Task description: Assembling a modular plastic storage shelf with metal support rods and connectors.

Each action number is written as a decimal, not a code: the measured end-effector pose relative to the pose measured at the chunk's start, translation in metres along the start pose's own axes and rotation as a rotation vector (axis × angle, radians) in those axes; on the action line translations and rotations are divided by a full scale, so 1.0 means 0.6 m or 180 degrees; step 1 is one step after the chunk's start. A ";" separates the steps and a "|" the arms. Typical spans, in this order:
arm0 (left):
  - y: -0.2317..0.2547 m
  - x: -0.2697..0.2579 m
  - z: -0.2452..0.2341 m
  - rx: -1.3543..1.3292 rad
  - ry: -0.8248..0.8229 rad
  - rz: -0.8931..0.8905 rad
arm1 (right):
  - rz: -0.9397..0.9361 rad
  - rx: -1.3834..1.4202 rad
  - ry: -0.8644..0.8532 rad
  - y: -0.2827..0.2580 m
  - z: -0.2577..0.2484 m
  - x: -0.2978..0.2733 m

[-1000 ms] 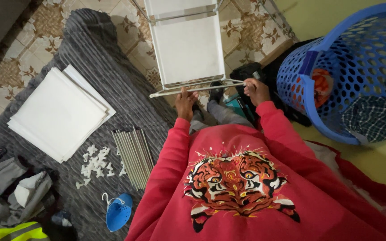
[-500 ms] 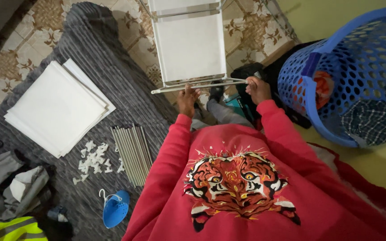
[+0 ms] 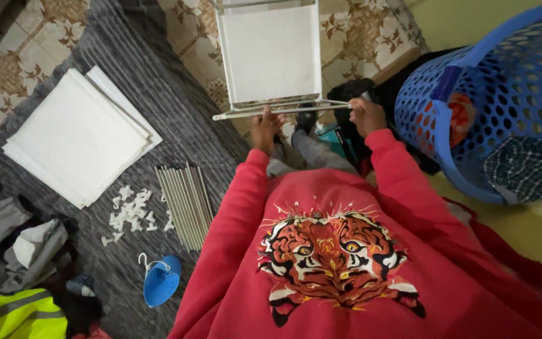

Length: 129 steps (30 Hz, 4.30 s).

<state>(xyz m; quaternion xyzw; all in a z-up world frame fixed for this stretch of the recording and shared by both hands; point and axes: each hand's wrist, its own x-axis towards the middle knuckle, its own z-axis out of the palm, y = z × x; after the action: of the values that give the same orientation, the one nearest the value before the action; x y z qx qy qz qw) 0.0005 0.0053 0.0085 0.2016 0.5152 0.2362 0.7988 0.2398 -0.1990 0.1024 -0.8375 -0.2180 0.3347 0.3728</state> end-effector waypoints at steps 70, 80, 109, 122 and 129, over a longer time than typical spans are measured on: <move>0.157 -0.025 -0.080 0.1265 0.0072 0.0992 | 0.1203 0.3307 -0.0148 0.045 0.092 0.016; 0.143 -0.004 -0.089 0.0590 0.0143 0.1077 | 0.1044 0.2634 0.0221 0.028 0.118 0.034; 0.114 0.011 -0.148 0.1044 0.0312 0.1274 | 0.1095 0.2026 -0.0220 0.063 0.092 0.023; 0.126 0.012 -0.150 0.1465 0.0054 0.1066 | 0.0571 0.2346 0.0531 0.062 0.045 0.036; 0.083 0.006 -0.108 0.1554 -0.0359 0.0988 | 0.0753 0.2737 0.0877 0.013 -0.007 0.039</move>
<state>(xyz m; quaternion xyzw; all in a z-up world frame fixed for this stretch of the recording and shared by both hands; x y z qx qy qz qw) -0.0660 0.0525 0.0089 0.4771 0.4746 0.2131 0.7083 0.2594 -0.1916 0.0892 -0.6627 0.0890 0.3206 0.6709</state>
